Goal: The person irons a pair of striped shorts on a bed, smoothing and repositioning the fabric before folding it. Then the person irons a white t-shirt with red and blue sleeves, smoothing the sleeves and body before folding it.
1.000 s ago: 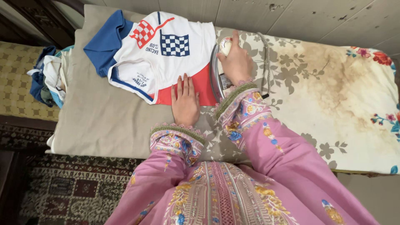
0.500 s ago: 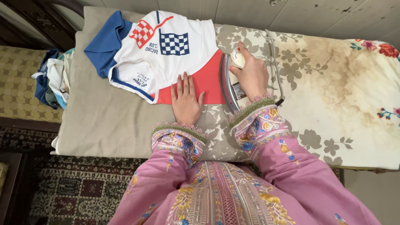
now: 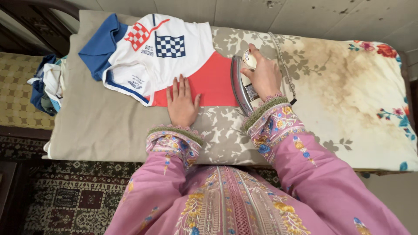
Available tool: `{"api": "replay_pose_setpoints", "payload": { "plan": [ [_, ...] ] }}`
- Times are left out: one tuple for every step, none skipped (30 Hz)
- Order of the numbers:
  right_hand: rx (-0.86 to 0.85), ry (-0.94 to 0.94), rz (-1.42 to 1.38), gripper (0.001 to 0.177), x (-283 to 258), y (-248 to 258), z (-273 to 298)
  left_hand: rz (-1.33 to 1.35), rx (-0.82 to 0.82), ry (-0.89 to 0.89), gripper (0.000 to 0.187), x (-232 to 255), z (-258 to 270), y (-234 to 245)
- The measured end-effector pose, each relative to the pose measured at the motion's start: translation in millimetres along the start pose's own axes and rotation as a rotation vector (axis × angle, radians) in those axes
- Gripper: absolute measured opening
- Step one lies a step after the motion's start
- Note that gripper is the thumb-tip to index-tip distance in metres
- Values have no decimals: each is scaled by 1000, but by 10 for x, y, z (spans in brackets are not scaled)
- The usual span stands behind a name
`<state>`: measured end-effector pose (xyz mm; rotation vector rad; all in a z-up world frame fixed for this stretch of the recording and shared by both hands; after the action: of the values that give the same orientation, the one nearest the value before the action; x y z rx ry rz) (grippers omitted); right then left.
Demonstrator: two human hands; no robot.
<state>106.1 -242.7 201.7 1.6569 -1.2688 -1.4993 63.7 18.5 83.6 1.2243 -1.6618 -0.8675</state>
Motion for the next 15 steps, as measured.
{"api": "replay_pose_setpoints", "payload": {
  "plan": [
    [-6,-8,-5,76,78,21,2,34,25,-6,73,-2,32,9],
    [4,14,18,76,144,65,-19,67,58,-14,71,-7,24,21],
    [15,35,41,76,232,124,-36,99,92,-23,69,-20,7,37],
    [17,58,68,76,339,179,-26,106,100,25,63,-103,23,48],
    [21,44,112,76,492,256,-21,112,108,73,58,-190,35,74],
    [25,32,153,77,630,341,-30,115,119,121,52,-240,41,100],
    [29,20,194,77,745,421,-42,96,158,256,54,-346,85,153],
    [-24,-66,190,78,925,466,-31,75,197,391,58,-479,167,226],
    [-78,-152,186,78,1117,534,13,55,237,525,61,-591,272,278],
    [-129,-239,178,79,1276,558,78,151,351,621,70,-671,376,337],
    [22,-173,266,84,1264,689,92,250,465,714,80,-769,507,364],
    [168,-108,359,90,1249,795,172,352,572,810,90,-860,663,338],
    [313,-41,451,96,1213,873,278,597,642,921,94,-977,785,198],
    [341,-74,340,99,1236,786,388,845,711,1025,99,-1094,873,37],
    [367,-107,228,104,1205,641,501,1099,776,1120,105,-1194,923,-136]
  ]
}}
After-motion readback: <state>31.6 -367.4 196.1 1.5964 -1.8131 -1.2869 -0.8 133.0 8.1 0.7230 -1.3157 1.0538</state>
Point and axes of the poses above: each hand's wrist, its own z-axis away from the middle knuckle, its own y-axis out of the back of the hand, x = y × z, the point moved 9 cm from there along -z, towards the middle knuckle, and after that the axes turned 7 degrees about x, right-handed, at the moved point
